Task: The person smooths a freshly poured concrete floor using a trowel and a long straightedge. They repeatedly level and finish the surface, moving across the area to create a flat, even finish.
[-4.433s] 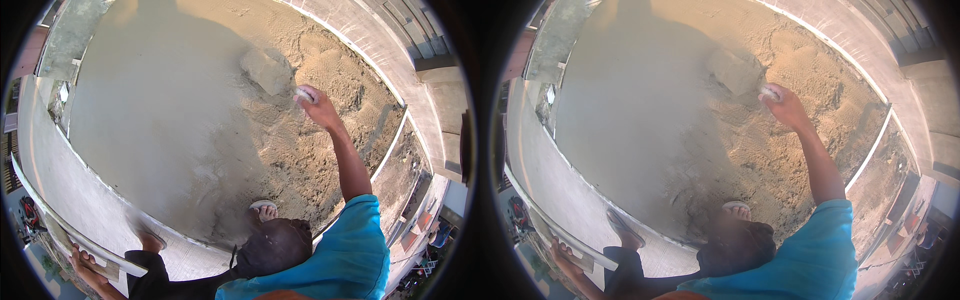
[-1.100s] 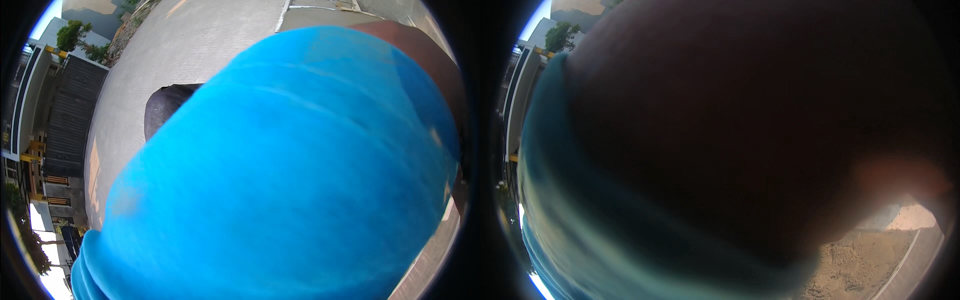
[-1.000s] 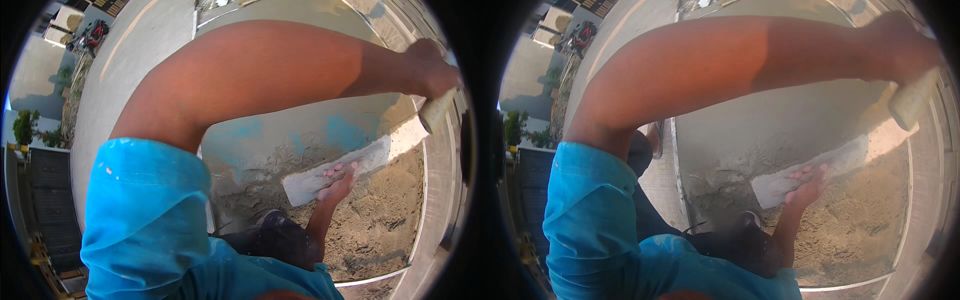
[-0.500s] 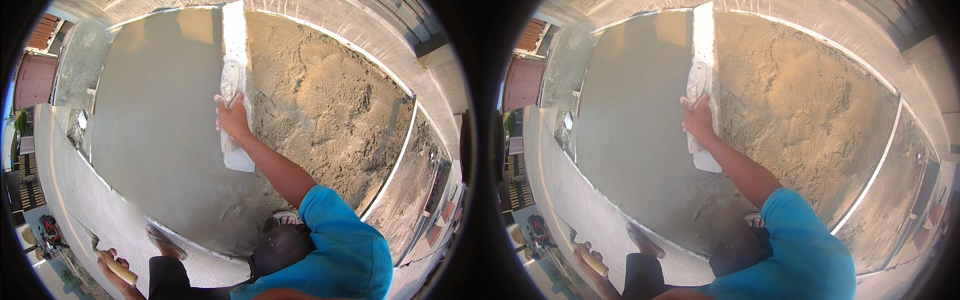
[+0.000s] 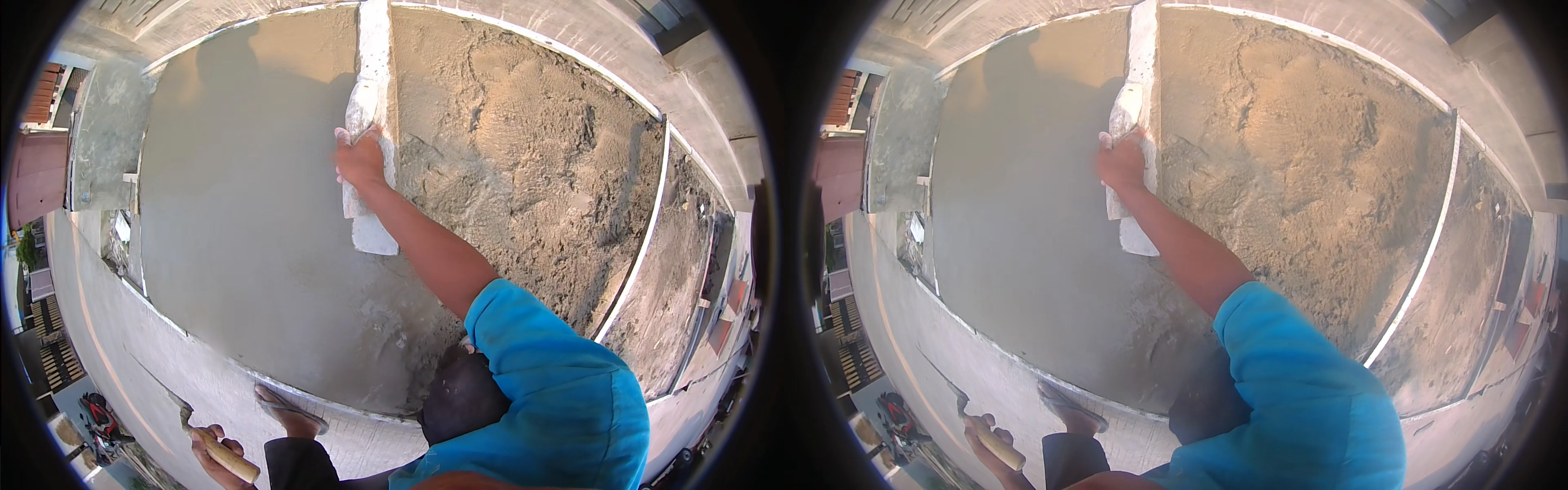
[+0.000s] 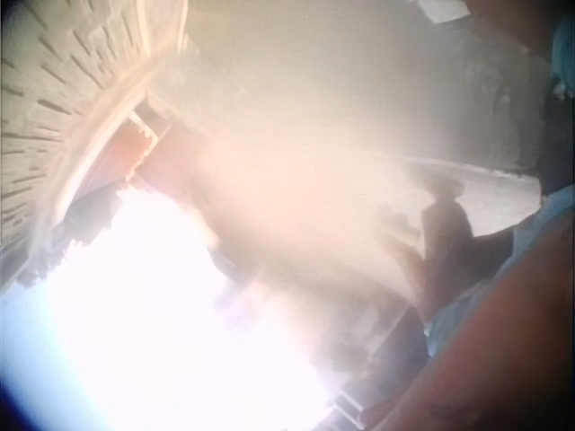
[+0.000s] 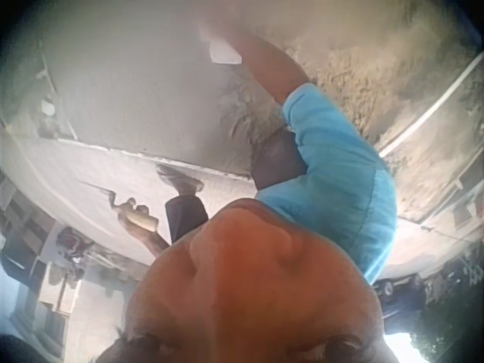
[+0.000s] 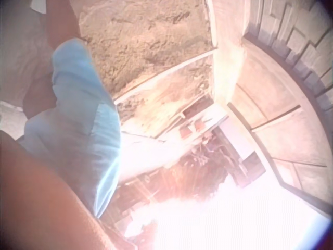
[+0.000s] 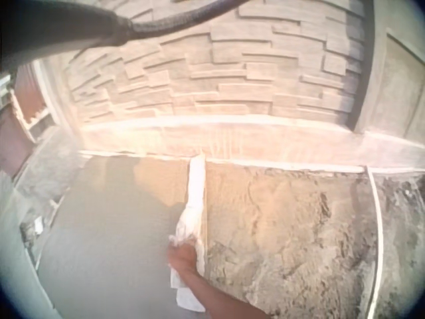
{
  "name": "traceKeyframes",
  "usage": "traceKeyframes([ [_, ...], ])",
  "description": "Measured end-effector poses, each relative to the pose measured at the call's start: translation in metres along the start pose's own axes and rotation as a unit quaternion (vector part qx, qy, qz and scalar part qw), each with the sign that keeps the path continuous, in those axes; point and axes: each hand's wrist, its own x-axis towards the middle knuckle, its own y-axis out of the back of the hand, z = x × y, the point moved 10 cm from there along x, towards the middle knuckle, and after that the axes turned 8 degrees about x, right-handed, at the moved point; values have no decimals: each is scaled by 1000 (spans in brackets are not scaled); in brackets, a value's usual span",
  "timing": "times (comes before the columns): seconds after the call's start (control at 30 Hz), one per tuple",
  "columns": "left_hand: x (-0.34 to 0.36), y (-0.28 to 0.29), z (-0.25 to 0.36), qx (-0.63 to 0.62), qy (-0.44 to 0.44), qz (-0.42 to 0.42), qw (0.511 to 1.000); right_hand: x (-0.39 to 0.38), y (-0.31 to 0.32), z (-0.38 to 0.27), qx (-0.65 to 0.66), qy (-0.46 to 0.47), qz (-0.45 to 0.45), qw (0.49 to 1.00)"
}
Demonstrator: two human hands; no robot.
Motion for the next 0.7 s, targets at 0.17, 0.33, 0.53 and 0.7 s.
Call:
traceKeyframes([
  [0.17, -11, -7, 14, 20, -23, -3, 1000, -21, 49, -4, 109, -34, 58, 992],
  [0.33, -10, -5, 5, 15, -32, -12, 999, -24, 43, -2, 251, -7, 0, 968],
  [0.53, -17, 2, 14, 49, -9, 10, 999, -23, 24, 3, 277, -20, 21, 960],
  [0.7, -9, 11, 4, 142, 20, -9, 990, -9, -2, 9, 275, -40, 31, 960],
])
